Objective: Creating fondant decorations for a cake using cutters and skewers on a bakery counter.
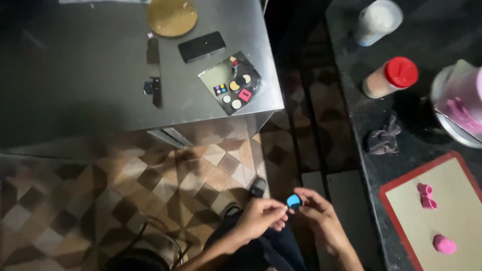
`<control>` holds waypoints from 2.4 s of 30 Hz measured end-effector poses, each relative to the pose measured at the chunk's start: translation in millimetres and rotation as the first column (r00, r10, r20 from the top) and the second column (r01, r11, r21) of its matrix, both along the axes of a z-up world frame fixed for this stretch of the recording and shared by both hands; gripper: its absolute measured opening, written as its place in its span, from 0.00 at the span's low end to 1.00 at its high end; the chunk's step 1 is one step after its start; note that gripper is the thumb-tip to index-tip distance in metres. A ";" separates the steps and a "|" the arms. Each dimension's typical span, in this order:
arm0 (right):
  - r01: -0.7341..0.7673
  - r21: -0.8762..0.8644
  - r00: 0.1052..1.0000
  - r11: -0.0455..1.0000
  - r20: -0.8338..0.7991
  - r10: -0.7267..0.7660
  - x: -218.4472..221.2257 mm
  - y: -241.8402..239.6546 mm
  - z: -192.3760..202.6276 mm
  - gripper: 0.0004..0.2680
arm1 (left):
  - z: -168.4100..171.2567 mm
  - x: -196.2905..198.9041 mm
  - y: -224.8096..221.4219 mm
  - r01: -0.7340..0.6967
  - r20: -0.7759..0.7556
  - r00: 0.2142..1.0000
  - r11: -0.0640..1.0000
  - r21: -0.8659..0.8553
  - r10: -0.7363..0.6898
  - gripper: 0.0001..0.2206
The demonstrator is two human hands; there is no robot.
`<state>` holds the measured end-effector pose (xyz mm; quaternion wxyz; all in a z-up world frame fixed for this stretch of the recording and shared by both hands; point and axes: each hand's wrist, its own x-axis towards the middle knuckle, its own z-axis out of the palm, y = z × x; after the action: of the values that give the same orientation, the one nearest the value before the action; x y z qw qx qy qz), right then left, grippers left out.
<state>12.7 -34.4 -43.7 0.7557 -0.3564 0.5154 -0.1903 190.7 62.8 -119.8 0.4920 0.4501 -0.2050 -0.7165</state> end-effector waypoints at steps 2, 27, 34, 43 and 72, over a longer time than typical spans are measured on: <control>-0.150 -0.153 0.989 0.977 -0.025 0.148 8.1 -29.7 2.5 0.19 | -1.5 6.5 -24.3 -0.041 0.067 0.997 0.999 -0.015 0.042 0.10; -0.441 0.151 0.887 0.885 -0.078 0.455 50.5 -10.4 -81.1 0.18 | -49.3 184.1 -209.6 -0.133 0.192 0.959 0.927 -0.352 0.210 0.05; -0.451 -0.421 0.829 0.787 -0.524 0.194 179.8 -35.5 -45.1 0.14 | -23.3 250.5 -223.3 0.051 0.205 0.976 0.841 -0.538 0.072 0.06; 0.012 -0.747 0.951 0.665 -0.196 -0.238 262.8 -30.7 -53.9 0.04 | 0.8 284.5 -232.0 0.106 0.088 0.994 0.806 -0.582 -0.068 0.08; 0.305 -0.841 0.834 0.448 0.008 -0.552 321.3 -102.1 48.6 0.10 | 26.8 276.8 -227.2 0.127 0.143 0.988 0.824 -0.552 -0.056 0.06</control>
<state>334.0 -136.5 4.9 0.3532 -0.5409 0.5380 -0.5415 467.5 -164.4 -93.0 0.5537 0.3186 -0.4561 -0.6195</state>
